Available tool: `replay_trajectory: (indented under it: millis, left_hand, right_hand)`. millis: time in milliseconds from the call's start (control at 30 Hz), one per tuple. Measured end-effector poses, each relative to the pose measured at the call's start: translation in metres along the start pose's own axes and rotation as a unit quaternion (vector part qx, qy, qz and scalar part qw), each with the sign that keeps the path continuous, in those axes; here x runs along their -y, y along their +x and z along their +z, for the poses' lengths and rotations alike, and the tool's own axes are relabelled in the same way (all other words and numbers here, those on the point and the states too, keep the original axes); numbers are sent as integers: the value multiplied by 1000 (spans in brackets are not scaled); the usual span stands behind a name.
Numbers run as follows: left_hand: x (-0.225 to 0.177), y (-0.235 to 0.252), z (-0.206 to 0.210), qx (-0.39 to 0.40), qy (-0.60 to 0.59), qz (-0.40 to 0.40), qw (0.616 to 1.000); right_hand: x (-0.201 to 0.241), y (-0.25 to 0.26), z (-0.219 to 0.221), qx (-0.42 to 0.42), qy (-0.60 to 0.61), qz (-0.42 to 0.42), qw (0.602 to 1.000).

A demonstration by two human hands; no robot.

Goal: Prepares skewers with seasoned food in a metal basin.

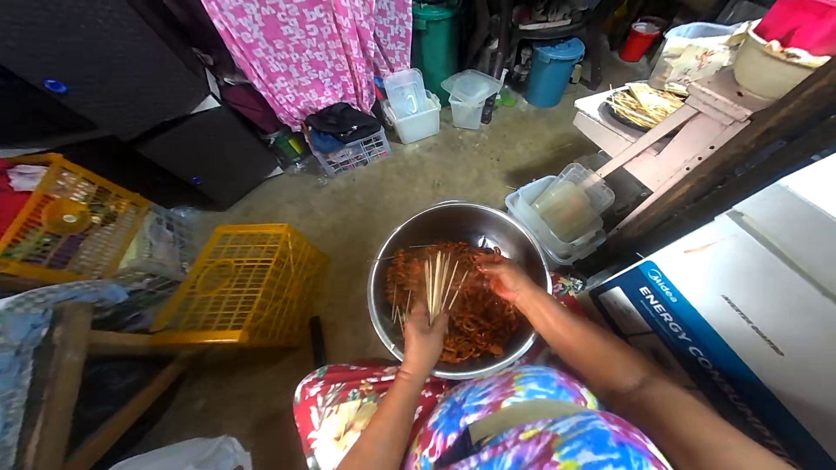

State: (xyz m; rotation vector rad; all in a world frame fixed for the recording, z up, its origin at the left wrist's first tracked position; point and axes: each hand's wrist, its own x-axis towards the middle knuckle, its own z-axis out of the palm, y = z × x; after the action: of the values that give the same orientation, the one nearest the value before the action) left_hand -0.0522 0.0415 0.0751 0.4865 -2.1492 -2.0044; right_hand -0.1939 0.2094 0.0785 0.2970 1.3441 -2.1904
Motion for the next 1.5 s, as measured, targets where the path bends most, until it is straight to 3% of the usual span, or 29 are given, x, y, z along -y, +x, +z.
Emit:
replay_trajectory:
  millis: [367,700,1000,1333,1500]
  left_hand:
    - [-4,-1,-1,54,7,-23,998]
    - [-5,-2,0,45,-7,-13,999]
    - [-3,-3,0,48,-9,-11,999]
    - [-4,-2,1,11,40,2,999]
    - [-4,-2,2,8,44,13,999]
  right_hand:
    - [0,-1,0,-12,-68,-35,997]
    - [1,1,-2,-1,4,1,1000]
    - [1,-3,-3,55,-13,12,998]
    - [-12,-14,15,-7,-37,-43,998]
    - [-12,-16,20,-21,-7,-8,1000]
